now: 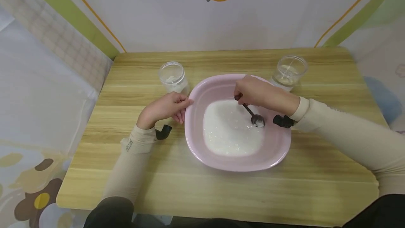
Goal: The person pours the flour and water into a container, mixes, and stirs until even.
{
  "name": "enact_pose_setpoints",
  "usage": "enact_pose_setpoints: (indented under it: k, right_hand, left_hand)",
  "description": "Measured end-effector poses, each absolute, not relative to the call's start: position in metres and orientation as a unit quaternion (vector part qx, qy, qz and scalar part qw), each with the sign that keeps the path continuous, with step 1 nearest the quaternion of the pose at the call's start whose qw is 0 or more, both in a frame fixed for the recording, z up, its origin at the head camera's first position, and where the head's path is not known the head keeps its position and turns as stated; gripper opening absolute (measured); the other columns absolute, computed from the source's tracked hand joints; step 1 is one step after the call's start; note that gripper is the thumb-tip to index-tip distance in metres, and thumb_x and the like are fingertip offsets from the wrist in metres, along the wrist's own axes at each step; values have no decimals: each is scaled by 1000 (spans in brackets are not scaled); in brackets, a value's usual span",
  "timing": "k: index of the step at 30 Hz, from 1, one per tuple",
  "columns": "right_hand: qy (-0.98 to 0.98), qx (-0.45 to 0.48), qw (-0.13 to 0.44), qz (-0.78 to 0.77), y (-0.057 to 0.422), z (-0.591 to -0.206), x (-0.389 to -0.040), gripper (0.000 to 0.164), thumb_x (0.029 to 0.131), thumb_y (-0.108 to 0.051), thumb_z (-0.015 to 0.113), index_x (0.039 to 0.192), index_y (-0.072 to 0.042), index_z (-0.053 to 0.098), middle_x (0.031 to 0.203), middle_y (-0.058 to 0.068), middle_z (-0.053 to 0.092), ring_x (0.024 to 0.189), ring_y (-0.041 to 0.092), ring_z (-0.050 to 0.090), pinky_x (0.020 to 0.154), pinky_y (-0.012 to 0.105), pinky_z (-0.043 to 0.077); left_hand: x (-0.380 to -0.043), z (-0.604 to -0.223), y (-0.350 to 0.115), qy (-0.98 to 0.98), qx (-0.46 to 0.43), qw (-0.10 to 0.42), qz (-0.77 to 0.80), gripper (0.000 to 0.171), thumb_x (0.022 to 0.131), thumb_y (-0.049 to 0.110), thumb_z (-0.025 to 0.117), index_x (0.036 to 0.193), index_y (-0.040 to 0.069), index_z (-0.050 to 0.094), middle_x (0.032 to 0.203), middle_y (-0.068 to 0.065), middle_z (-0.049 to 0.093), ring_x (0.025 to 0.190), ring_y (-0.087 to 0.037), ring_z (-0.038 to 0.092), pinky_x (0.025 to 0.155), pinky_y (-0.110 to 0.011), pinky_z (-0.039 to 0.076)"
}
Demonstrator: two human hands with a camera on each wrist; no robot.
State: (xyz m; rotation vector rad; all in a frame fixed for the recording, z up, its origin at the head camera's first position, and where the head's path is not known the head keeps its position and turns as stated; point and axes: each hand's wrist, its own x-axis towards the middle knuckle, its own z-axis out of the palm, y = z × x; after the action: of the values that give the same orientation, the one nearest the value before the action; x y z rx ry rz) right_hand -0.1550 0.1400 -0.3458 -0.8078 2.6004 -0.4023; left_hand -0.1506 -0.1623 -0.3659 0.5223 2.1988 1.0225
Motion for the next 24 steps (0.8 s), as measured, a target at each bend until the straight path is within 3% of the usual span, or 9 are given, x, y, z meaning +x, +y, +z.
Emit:
enact_pose_setpoints:
  k: [5, 11, 16, 21, 24]
  right_hand:
    - [942, -270, 121, -157, 135, -348, -160, 6, 94, -3, 75, 94, -7, 79, 82, 6, 76, 70, 17, 62, 63, 31, 53]
    - [929, -287, 58, -227, 128, -356, -165, 15, 95, -3, 74, 107, -7, 81, 93, 11, 81, 61, 14, 65, 56, 22, 50]
    - [909, -274, 69, -306, 121, -365, -164, 17, 94, -5, 76, 110, -7, 82, 97, 10, 82, 61, 17, 69, 51, 16, 45]
    - [890, -259, 100, -360, 113, -368, -163, 15, 96, -8, 75, 109, -8, 82, 99, 8, 82, 75, 9, 71, 58, 13, 51]
    - [870, -228, 151, -410, 110, -368, -162, 13, 98, -11, 74, 108, -7, 81, 100, 10, 81, 79, 8, 71, 65, 17, 57]
  left_hand:
    - [-152, -366, -162, 838, 198, 327, 390, 35, 112, 26, 48, 101, 0, 69, 65, -4, 66, 60, -20, 69, 71, -51, 66]
    - [-154, -366, -161, 839, 199, 328, 385, 35, 112, 27, 48, 101, 1, 69, 65, -5, 67, 59, -17, 68, 69, -49, 66]
    - [-154, -367, -159, 838, 201, 331, 384, 35, 112, 27, 48, 98, 1, 67, 65, -4, 67, 57, -14, 67, 71, -52, 66]
    - [-153, -368, -160, 838, 197, 331, 386, 35, 112, 27, 48, 98, 1, 68, 64, -4, 66, 57, -15, 67, 71, -53, 65]
    - [-153, -368, -162, 840, 193, 328, 387, 35, 112, 27, 48, 101, 1, 69, 64, -4, 66, 57, -16, 67, 71, -53, 65]
